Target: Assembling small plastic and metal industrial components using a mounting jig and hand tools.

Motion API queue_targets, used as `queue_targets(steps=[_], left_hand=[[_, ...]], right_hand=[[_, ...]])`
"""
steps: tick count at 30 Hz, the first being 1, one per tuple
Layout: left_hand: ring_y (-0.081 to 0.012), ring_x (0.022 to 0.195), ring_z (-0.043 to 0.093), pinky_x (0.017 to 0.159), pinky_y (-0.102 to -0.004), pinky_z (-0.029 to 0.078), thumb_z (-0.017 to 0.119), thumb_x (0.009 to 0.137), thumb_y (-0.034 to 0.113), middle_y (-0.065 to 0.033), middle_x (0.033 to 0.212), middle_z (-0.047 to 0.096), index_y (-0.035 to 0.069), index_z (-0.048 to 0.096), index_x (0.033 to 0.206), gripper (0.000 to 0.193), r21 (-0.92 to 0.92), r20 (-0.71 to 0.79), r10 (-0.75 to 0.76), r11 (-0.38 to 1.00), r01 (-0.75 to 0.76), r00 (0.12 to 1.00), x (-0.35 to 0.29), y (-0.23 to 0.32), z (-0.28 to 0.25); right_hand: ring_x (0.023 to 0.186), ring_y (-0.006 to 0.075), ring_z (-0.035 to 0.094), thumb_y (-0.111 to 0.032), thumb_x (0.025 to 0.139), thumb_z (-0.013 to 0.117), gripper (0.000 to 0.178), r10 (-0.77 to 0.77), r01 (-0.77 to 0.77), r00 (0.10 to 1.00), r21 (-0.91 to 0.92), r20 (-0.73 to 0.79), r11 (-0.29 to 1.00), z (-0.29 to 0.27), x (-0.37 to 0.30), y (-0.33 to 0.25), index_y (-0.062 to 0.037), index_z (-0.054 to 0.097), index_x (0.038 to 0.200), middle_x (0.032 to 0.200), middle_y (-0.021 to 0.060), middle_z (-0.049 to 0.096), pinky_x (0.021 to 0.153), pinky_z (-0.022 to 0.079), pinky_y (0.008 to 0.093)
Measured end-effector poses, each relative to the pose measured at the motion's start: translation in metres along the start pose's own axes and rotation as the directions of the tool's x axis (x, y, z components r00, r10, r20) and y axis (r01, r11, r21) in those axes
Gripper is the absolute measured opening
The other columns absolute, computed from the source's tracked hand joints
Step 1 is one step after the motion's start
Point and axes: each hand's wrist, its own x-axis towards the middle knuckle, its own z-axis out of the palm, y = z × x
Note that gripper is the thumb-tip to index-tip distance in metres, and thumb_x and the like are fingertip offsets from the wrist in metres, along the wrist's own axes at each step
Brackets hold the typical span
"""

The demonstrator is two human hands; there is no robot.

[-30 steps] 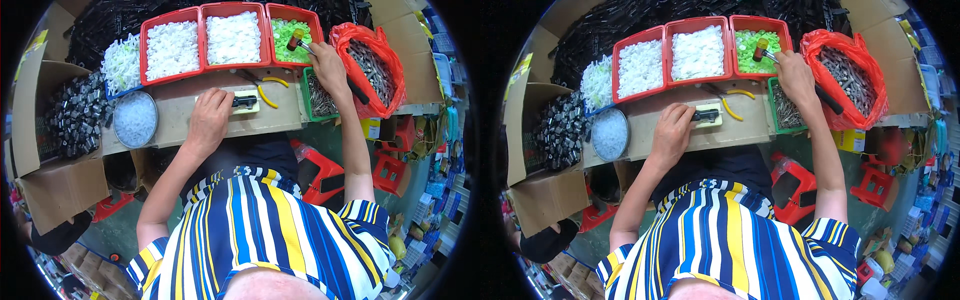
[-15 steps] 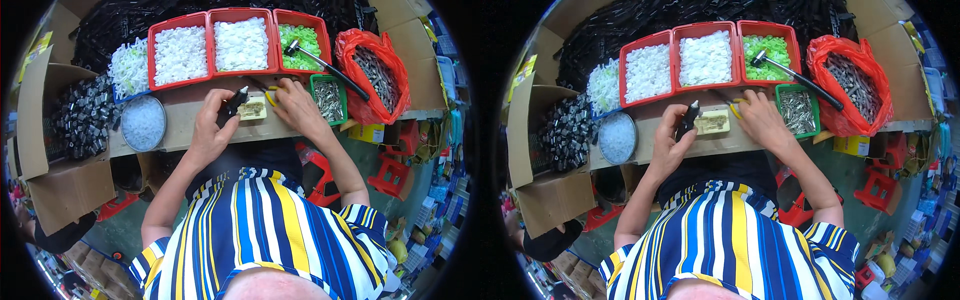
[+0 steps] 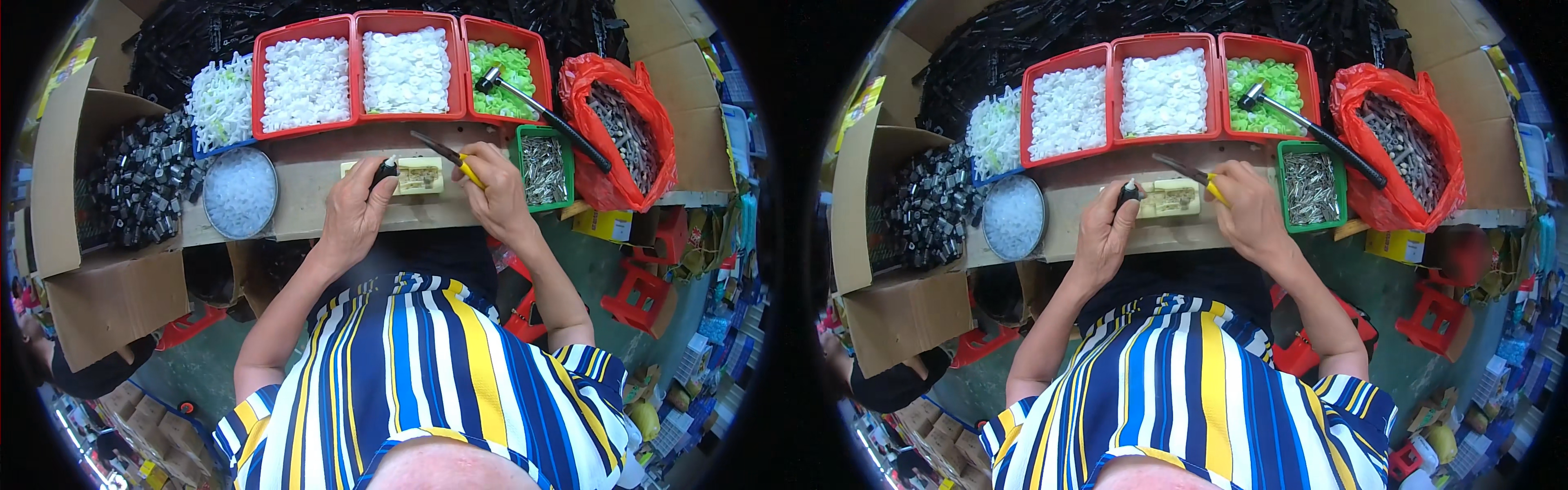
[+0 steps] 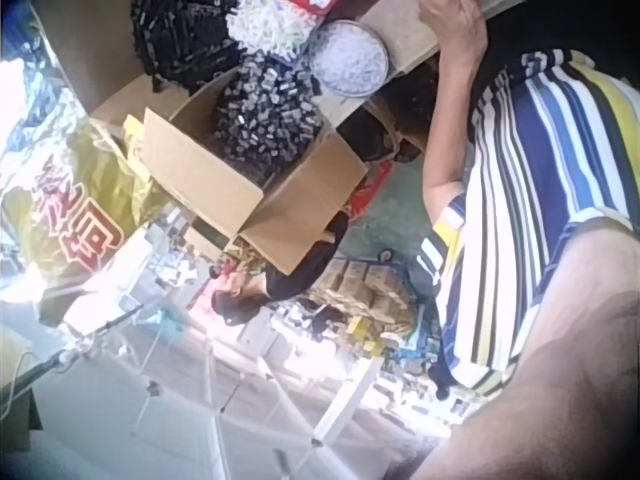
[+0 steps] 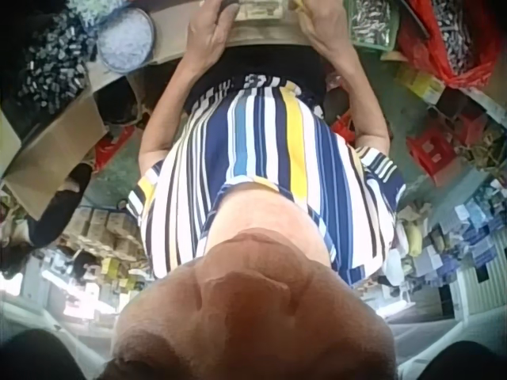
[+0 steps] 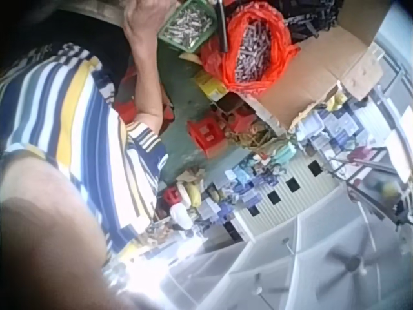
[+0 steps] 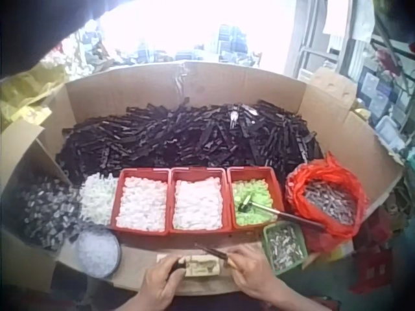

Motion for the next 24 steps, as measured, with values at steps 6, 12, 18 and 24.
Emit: queue_targets(steps=[6,12,18,24], left_hand=[[-0.0339,0.070,0.056,0.064,-0.0375,0.045,0.055,0.101,0.021,-0.0194,0.081,0.059,-0.003,0.056,0.110,0.026,-0.045,0.092,-0.073,0.996,0.077,0.993,-0.001,0.002,0.001],[-0.0256,0.059,0.053,0.057,-0.0337,0.042,0.054,0.102,0.024,-0.0135,0.068,0.056,-0.001,0.057,0.101,0.025,-0.057,0.177,-0.080,0.994,0.091,0.981,-0.002,-0.001,-0.008],[-0.0072,0.053,0.046,0.049,-0.0225,0.037,0.049,0.105,0.030,-0.0005,0.066,0.052,0.002,0.059,0.096,0.031,-0.472,0.587,-0.240,0.674,0.568,0.773,-0.009,-0.001,-0.018],[-0.0099,0.052,0.046,0.047,-0.0218,0.037,0.056,0.100,0.038,-0.0035,0.068,0.052,0.000,0.059,0.100,0.038,-0.572,0.804,0.214,0.019,0.820,0.555,-0.018,-0.014,-0.010]], right_hand=[[0.096,0.0371,0.057,0.002,0.078,0.059,0.012,-0.155,0.154,0.988,0.034,0.020,0.987,0.002,0.001,-0.019,0.0020,0.058,0.090,0.102,0.0171,0.058,0.081,0.045,0.0432],[0.084,0.0366,0.057,0.003,0.076,0.057,0.007,-0.145,0.143,0.986,0.023,0.083,0.989,0.009,-0.008,-0.019,0.0006,0.054,0.082,0.089,0.0160,0.055,0.069,0.044,0.0449],[0.080,0.0349,0.058,0.003,0.073,0.058,0.008,-0.194,0.193,0.974,0.024,0.115,0.981,0.001,-0.022,-0.021,-0.0005,0.053,0.079,0.083,0.0146,0.055,0.066,0.043,0.0448],[0.080,0.0303,0.061,0.002,0.073,0.060,0.009,-0.268,0.263,0.957,0.057,0.114,0.963,-0.013,-0.030,-0.033,-0.0010,0.058,0.081,0.086,0.0124,0.059,0.069,0.044,0.0397]])
